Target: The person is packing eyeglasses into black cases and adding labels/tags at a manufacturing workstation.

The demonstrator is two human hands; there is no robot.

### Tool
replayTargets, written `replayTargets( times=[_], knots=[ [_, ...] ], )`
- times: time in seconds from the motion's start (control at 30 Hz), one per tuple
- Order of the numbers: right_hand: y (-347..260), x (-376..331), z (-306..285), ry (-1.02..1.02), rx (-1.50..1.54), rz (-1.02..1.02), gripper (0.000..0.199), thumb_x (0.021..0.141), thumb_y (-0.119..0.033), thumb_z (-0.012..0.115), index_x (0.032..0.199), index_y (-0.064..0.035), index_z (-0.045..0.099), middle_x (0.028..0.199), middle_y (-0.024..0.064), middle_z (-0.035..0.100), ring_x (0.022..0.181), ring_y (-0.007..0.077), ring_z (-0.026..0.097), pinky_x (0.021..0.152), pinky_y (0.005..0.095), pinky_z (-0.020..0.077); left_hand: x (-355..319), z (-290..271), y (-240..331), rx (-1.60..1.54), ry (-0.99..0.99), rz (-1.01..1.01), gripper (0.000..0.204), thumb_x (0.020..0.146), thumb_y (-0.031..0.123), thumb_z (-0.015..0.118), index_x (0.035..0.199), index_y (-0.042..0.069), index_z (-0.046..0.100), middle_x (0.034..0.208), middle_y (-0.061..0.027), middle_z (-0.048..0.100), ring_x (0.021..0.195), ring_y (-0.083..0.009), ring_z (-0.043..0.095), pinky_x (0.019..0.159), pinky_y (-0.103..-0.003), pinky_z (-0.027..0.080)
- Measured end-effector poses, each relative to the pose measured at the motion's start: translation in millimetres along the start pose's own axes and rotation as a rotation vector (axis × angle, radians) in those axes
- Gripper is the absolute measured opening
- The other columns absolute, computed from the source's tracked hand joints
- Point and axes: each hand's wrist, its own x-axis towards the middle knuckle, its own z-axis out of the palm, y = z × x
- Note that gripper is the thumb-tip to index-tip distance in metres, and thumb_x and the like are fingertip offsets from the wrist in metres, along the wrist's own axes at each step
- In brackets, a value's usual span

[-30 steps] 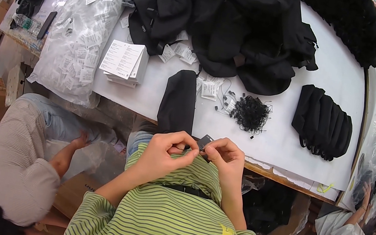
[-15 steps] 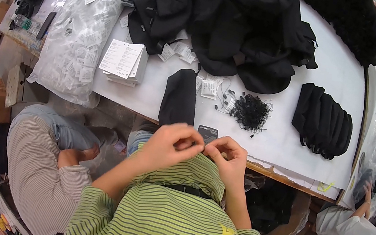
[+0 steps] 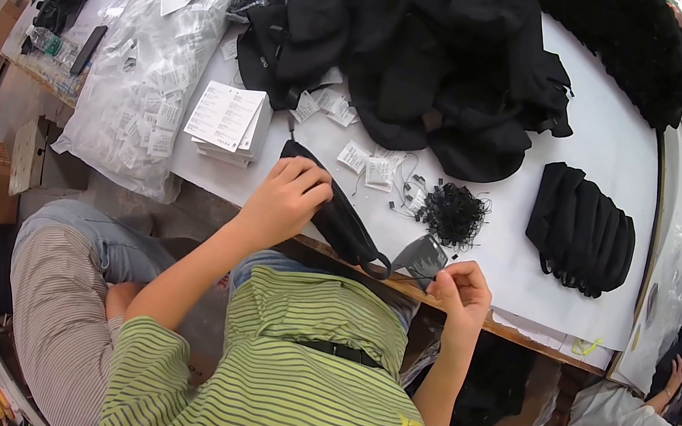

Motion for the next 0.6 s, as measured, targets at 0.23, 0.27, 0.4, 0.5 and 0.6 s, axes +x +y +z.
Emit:
replayTargets(
  times=[0.23,0.27,0.4,0.5,0.6],
  knots=[
    [-2.7,7.2,3.7,-0.043,0.011,0.017,0.01,0.087,-0.006,0.065,0.086,-0.0012,0.056,0.075,0.0027,0.059,0.066,0.0079,0.055,0.06,0.0206,0.0408,-17.8,-7.9,3.4,-0.028,0.044,0.004,0.02,0.068,0.001,0.066,0.084,0.005,0.055,0.105,-0.0061,0.06,0.107,-0.0243,0.054,0.091,-0.039,0.041],
    [-2.2,7.1,4.2,-0.053,0.012,0.019,0.01,0.087,-0.006,0.065,0.086,-0.0012,0.056,0.075,0.0026,0.059,0.066,0.0078,0.055,0.06,0.0206,0.0407,-14.4,-11.7,4.6,-0.038,0.057,0.007,0.021,0.067,0.001,0.067,0.084,0.005,0.055,0.103,-0.0063,0.06,0.106,-0.0241,0.055,0.091,-0.039,0.041],
    [-1.7,4.7,8.9,-0.028,0.003,0.011,0.01,0.087,-0.007,0.063,0.085,-0.0033,0.055,0.069,0.001,0.057,0.061,0.0057,0.051,0.056,0.0187,0.0364,-11.8,-10.0,-3.0,-0.071,0.025,0.078,0.025,0.064,0.0,0.069,0.084,0.005,0.055,0.096,-0.0062,0.059,0.101,-0.0244,0.056,0.09,-0.038,0.042],
    [-4.1,2.1,8.2,-0.027,-0.014,0.031,0.01,0.088,-0.007,0.063,0.085,-0.0033,0.055,0.068,0.0009,0.056,0.06,0.0057,0.051,0.056,0.0188,0.0361,-9.7,-11.9,-6.0,-0.132,0.0,0.038,0.026,0.064,-0.001,0.07,0.085,0.005,0.056,0.091,-0.0062,0.058,0.094,-0.0253,0.057,0.086,-0.037,0.043],
    [-1.3,-0.2,3.3,-0.027,-0.035,0.039,0.01,0.088,-0.007,0.062,0.084,-0.0037,0.054,0.067,0.0004,0.056,0.059,0.0051,0.05,0.054,0.0181,0.0351,-7.4,-11.9,-11.8,-0.157,-0.032,0.082,0.027,0.063,-0.001,0.07,0.086,0.004,0.058,0.086,-0.0064,0.057,0.088,-0.0253,0.056,0.083,-0.036,0.044]
  ],
)
